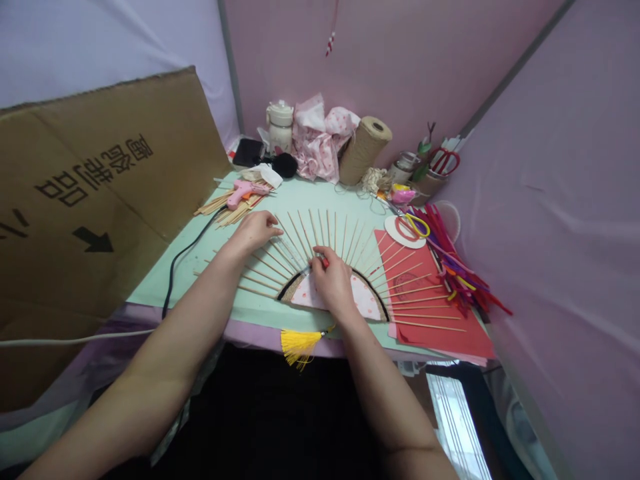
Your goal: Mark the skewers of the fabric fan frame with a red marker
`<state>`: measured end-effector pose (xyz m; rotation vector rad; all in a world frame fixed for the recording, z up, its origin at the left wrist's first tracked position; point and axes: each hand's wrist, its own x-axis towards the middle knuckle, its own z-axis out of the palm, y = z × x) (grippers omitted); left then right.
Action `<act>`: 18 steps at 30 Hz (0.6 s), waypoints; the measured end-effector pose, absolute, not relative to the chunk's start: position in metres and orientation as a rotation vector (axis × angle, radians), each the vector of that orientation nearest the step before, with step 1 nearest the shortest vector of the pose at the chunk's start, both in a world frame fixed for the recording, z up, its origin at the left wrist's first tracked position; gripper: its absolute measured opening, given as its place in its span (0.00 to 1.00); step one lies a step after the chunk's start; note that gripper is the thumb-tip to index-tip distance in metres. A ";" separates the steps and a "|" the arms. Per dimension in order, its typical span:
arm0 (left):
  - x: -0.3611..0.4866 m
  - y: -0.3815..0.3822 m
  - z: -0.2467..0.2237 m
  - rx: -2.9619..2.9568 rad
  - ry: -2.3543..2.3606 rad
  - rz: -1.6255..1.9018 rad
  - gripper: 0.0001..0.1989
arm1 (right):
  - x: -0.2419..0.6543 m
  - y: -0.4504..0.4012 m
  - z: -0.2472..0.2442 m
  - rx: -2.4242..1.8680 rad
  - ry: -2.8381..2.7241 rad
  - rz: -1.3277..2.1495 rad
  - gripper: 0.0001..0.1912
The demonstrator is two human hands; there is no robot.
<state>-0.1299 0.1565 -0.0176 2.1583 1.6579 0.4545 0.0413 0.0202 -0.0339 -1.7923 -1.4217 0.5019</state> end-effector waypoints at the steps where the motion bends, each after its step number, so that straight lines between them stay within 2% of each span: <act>1: -0.130 0.156 -0.017 2.162 1.656 0.455 0.14 | 0.041 0.020 -0.034 -1.799 -1.424 0.494 0.15; 18: -0.130 0.156 -0.021 2.209 1.699 0.332 0.18 | 0.027 0.006 -0.036 -1.810 -1.765 0.154 0.18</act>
